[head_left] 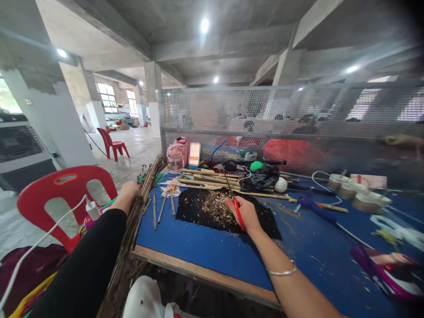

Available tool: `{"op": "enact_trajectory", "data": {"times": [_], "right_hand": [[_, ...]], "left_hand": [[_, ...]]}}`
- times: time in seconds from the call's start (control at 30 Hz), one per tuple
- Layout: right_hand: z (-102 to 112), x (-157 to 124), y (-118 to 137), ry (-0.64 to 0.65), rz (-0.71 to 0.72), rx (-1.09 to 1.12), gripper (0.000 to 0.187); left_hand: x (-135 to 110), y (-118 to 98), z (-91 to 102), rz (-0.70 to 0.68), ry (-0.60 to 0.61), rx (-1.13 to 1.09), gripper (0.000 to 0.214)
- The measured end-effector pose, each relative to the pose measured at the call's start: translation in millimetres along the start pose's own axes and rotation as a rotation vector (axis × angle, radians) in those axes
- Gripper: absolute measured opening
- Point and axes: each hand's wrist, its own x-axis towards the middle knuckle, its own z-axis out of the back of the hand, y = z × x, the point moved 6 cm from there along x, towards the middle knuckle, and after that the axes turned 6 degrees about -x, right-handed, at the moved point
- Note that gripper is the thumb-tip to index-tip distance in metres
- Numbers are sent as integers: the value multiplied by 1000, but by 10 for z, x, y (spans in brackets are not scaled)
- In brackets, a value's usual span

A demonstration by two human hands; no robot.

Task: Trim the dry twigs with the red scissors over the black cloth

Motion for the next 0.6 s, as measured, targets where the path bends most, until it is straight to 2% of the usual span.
{"op": "enact_trajectory", "data": {"times": [0.1, 0.27, 0.37, 0.6], "right_hand": [[-10, 2, 4, 12, 1, -3, 47], [-36, -1, 20, 34, 17, -4, 47], [-49, -3, 16, 51, 20, -24, 45], [-68, -6, 18, 70, 25, -39, 44]], "left_hand": [[-7, 56, 4, 52, 19, 49, 36], [-71, -61, -132, -15, 97, 68, 42], [-85, -86, -141, 18, 64, 56, 38], [-119, -91, -74, 41, 4, 6, 42]]}}
